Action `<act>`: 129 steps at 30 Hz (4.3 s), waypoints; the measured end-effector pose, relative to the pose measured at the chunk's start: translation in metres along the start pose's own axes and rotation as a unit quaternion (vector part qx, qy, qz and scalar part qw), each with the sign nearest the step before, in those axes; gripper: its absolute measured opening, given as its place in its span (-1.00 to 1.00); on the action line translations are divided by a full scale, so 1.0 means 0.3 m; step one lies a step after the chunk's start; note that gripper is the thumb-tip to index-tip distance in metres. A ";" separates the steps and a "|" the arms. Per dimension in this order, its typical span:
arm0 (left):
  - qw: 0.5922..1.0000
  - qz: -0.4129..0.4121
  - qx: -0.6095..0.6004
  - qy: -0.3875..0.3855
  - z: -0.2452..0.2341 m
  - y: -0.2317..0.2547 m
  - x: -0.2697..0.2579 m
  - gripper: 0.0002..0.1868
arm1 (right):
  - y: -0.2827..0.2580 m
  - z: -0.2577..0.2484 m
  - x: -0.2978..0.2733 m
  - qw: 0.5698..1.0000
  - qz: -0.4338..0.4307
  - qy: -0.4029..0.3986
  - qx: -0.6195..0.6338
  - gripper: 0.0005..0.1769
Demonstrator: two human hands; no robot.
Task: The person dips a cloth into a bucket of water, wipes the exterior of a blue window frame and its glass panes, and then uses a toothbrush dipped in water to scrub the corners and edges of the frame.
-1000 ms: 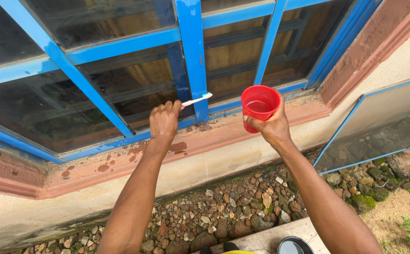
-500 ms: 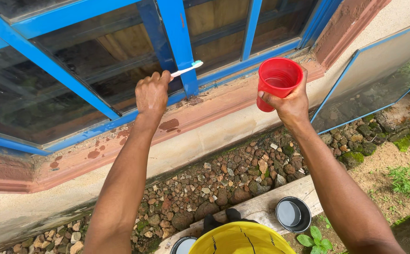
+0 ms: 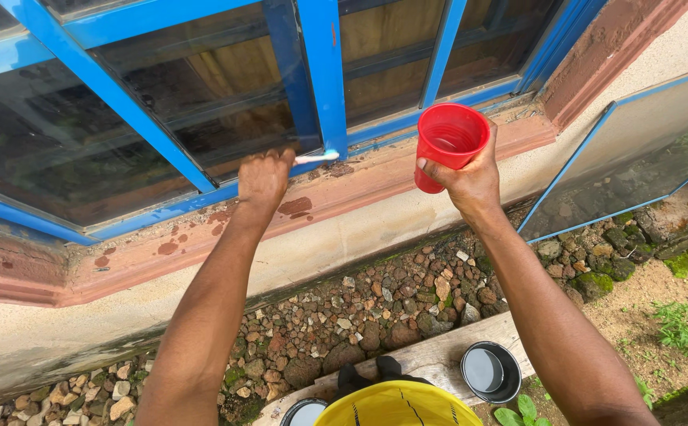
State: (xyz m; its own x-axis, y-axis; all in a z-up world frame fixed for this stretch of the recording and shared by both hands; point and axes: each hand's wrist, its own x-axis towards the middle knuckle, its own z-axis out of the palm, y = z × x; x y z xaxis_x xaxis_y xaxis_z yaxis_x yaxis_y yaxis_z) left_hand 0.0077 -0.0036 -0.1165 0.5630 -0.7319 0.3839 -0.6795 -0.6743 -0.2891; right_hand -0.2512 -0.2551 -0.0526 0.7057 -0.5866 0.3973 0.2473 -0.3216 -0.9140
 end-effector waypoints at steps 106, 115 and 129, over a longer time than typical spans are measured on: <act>0.961 -0.062 0.043 0.266 -0.615 -0.112 0.180 -0.84 | -0.378 -0.070 0.308 0.985 -0.139 -0.079 0.061 0.00; 0.962 -0.077 0.042 0.260 -0.637 -0.145 0.187 -0.81 | -0.404 -0.060 0.297 0.984 -0.144 -0.073 0.078 0.00; 0.985 -0.075 0.002 0.155 -0.529 -0.117 0.125 -0.86 | -0.354 -0.001 0.277 0.989 -0.114 -0.085 0.042 0.01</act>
State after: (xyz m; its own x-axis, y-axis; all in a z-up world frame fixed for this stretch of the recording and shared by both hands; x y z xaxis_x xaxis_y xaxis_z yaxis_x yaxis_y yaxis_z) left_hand -0.0219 0.0083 0.0473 0.4863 -0.5591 0.6715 -0.5977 -0.7734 -0.2111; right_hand -0.2190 -0.2700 0.0775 0.7248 -0.3704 0.5809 0.4623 -0.3637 -0.8087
